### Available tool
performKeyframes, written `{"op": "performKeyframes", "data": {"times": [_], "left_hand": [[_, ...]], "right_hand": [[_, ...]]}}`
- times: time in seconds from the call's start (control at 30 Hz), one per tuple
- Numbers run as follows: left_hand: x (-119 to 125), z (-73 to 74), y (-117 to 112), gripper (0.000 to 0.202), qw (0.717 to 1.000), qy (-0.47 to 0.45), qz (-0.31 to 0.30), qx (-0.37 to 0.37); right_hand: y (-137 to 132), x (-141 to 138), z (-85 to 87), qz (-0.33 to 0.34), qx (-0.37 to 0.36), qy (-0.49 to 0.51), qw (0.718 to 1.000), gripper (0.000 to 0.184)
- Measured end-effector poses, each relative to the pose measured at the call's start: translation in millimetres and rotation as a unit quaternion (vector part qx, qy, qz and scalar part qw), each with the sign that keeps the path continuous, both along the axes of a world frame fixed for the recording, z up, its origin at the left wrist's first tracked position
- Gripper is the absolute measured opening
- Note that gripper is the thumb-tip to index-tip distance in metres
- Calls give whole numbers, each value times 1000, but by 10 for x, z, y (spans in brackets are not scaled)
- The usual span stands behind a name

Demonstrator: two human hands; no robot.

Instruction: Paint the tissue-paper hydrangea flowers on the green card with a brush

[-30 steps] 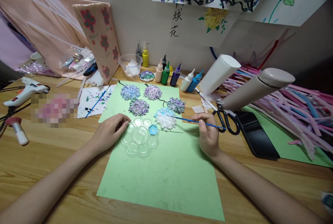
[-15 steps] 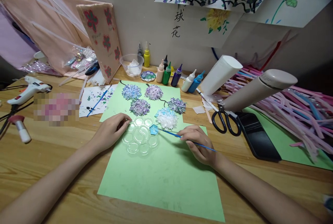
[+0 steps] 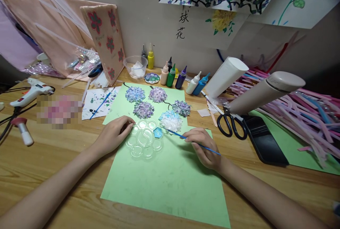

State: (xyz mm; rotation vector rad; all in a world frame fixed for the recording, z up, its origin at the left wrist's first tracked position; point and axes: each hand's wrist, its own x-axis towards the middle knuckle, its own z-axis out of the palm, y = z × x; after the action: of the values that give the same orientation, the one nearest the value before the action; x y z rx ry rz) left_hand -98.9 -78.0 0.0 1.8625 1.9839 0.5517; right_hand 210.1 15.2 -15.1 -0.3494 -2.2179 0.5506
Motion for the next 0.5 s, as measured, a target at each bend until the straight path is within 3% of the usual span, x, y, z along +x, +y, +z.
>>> {"op": "performKeyframes", "data": {"times": [0.2,0.5], "left_hand": [[4,7,-5,28,1000,-2,4,-2],[-3,20,-4,28,1000,-8,3,-5]], "right_hand": [[44,37,-83,-148,-38,162,975,23],[80,27,-131,-135,-61,131,980,22]]}}
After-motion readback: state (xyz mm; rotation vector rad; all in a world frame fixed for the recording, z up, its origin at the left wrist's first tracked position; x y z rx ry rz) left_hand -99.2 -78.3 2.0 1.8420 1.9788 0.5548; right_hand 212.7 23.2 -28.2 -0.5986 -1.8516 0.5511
